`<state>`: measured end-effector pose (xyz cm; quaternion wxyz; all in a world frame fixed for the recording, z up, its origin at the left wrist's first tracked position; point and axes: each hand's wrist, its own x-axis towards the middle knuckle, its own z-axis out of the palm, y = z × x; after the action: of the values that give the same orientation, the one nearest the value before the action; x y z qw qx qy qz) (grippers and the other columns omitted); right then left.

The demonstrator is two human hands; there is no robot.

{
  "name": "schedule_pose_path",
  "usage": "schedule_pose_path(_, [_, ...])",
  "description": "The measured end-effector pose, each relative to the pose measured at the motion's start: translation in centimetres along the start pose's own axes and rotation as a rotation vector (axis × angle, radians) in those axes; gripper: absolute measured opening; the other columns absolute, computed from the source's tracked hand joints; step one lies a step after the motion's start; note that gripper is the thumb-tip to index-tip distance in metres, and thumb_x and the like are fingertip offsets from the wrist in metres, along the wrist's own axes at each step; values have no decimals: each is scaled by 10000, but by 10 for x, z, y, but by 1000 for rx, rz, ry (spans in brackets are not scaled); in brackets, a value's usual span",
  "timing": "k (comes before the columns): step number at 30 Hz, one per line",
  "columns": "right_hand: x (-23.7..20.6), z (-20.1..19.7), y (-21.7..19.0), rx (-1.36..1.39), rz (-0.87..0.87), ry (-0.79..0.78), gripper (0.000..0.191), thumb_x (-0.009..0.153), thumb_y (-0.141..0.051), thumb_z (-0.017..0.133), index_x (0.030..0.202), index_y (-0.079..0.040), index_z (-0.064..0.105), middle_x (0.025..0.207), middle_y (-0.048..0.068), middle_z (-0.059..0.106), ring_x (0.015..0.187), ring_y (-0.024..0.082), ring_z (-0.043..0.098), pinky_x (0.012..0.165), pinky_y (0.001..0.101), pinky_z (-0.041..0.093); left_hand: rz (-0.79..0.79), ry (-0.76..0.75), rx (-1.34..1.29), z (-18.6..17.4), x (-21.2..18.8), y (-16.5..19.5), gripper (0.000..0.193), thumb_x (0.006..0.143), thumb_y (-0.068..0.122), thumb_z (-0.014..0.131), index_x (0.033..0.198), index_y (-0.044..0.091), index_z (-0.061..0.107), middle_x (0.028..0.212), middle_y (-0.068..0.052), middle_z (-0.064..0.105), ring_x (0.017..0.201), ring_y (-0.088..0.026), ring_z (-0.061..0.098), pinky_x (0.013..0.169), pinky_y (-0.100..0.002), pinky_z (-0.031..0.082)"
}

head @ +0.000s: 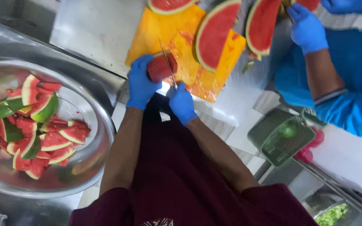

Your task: The person cuts whole watermelons into halves and slices them into smaller pieces on an orange cutting board with a knife, placing the cut pieces into a large metal bowl and setting rinds aside. Other workers in blue uniforms handle watermelon pieces at the same stainless steel table.

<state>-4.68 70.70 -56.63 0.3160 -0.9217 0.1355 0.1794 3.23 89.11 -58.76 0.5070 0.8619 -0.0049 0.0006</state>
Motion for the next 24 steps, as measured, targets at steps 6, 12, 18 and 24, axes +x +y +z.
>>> schedule_pose_path(6, [-7,-9,0,17,-96,58,385,972,-242,585,1239,11,471,802,334,676,762,540,658,645,608,516,45,59,78,5,-12,17,871,631,108,889,1429,72,542,1429,-176,553,1316,-382,527,1123,-458,477])
schedule_pose_path(12, [-30,-17,-1,20,-100,115,289,1034,-229,580,1157,11,476,774,325,667,714,537,645,606,617,490,37,54,-111,3,-16,25,955,631,-13,894,1487,83,481,1538,-196,413,1395,-358,493,1049,-387,572])
schedule_pose_path(18, [-51,-21,0,-26,-212,171,245,1029,-202,579,1104,9,482,754,322,658,689,532,641,582,614,487,13,42,-228,3,-18,19,937,665,-19,903,1493,98,480,1525,-160,427,1323,-292,571,919,-322,635])
schedule_pose_path(24, [-65,-25,-3,-98,-120,115,262,1024,-227,571,1073,13,477,753,330,657,698,530,650,605,620,495,33,48,-182,1,-17,19,919,650,18,913,1472,105,513,1518,-146,457,1301,-268,597,900,-312,640])
